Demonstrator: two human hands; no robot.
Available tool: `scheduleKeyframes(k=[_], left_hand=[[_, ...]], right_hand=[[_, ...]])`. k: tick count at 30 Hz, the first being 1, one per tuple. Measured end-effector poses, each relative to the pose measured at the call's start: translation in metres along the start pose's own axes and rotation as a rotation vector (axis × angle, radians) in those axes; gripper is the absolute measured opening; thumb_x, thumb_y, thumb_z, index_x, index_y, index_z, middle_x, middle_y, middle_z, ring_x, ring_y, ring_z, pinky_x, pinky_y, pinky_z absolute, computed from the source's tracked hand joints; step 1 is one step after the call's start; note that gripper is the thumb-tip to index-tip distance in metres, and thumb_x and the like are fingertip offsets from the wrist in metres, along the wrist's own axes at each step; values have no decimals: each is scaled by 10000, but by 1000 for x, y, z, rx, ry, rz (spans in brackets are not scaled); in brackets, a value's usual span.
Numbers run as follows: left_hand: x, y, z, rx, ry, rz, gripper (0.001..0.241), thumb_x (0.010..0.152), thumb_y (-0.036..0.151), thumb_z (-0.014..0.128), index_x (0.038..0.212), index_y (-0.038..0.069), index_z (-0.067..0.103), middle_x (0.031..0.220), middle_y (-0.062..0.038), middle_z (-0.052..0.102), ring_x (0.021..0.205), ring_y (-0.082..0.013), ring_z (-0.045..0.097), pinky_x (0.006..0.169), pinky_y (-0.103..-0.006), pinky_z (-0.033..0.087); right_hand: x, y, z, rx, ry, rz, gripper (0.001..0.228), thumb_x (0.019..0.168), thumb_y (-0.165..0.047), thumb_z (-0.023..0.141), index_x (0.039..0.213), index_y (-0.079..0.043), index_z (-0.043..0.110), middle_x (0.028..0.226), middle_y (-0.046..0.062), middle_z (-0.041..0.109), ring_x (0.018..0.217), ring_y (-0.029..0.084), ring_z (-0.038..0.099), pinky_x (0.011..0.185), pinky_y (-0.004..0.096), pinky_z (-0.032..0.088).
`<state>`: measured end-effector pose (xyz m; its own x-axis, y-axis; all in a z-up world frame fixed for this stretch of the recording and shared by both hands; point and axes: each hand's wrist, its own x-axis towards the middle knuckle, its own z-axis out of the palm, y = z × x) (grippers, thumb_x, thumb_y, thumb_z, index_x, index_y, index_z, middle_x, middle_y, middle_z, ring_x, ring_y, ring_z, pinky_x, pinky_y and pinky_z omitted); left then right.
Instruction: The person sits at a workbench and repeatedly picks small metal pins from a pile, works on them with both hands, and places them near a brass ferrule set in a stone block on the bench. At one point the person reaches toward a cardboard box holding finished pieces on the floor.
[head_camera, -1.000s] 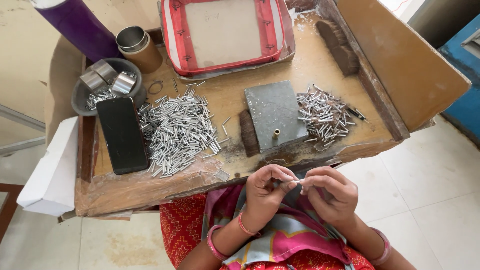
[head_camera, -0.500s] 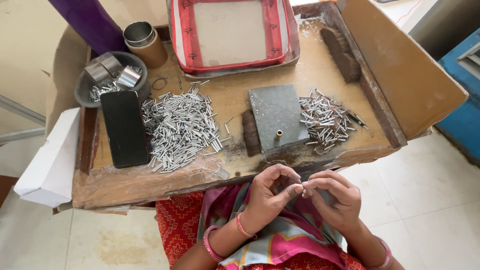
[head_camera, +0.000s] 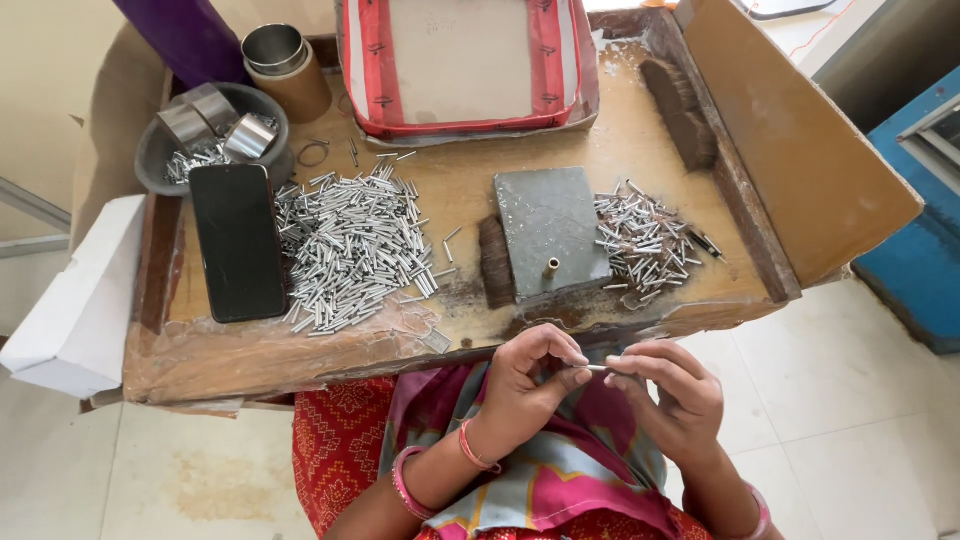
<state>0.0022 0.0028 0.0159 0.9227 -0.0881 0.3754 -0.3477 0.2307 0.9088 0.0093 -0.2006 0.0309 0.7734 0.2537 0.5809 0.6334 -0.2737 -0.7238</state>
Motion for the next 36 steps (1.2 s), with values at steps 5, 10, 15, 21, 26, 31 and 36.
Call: scheduleKeyframes(k=[5, 10, 15, 21, 26, 31, 36], left_hand=[[-4, -2, 0, -62, -66, -73, 150, 881, -46, 763, 937, 9, 635, 968, -28, 645, 899, -87, 619, 793, -235, 505], [-6, -7, -4, -73, -85, -111, 130, 940, 3, 765, 935, 9, 635, 933, -24, 656, 870, -70, 610, 764, -229, 496], [-3, -5, -2, 4, -92, -123, 142, 936, 33, 781, 916, 3, 643, 899, -30, 661, 809, -69, 584, 696, -239, 468], [2, 4, -1, 57, -81, 49, 165, 903, -7, 784, 927, 11, 622, 956, -50, 650, 872, -119, 629, 766, -255, 508], [1, 6, -1, 74, -69, 51, 166, 880, -21, 796, 921, 14, 639, 954, -53, 665, 856, -124, 638, 751, -257, 511], [-2, 3, 1, -51, -89, -9, 146, 898, 3, 783, 926, 8, 639, 961, -53, 644, 882, -113, 621, 785, -267, 515], [-3, 0, -1, 76, -109, 24, 161, 946, 71, 775, 888, 0, 641, 856, -65, 653, 787, -126, 609, 716, -273, 494]], right_hand=[[-5, 2, -1, -44, 0, 4, 206, 836, 36, 757, 1030, -35, 762, 982, 81, 702, 819, 127, 719, 724, 241, 587], [6, -9, -2, -18, -33, 21, 256, 796, 21, 772, 1047, -21, 745, 990, 89, 705, 820, 141, 720, 723, 258, 587], [3, -1, -4, -76, -15, -70, 215, 806, 3, 778, 1012, -58, 761, 949, 69, 713, 847, 163, 703, 821, 307, 556], [5, -3, -2, -83, -39, -25, 214, 789, 4, 786, 993, -56, 765, 937, 78, 718, 843, 164, 701, 768, 291, 554], [6, -4, -1, -17, -10, -23, 175, 798, 15, 780, 959, -35, 735, 958, 85, 721, 907, 190, 703, 807, 307, 554], [4, -5, -2, 54, -19, -51, 164, 805, 28, 767, 954, -23, 719, 978, 83, 728, 1018, 227, 723, 918, 349, 559], [6, -9, 0, 18, 3, -78, 185, 814, 20, 766, 990, -19, 728, 989, 84, 738, 987, 210, 722, 999, 399, 555]])
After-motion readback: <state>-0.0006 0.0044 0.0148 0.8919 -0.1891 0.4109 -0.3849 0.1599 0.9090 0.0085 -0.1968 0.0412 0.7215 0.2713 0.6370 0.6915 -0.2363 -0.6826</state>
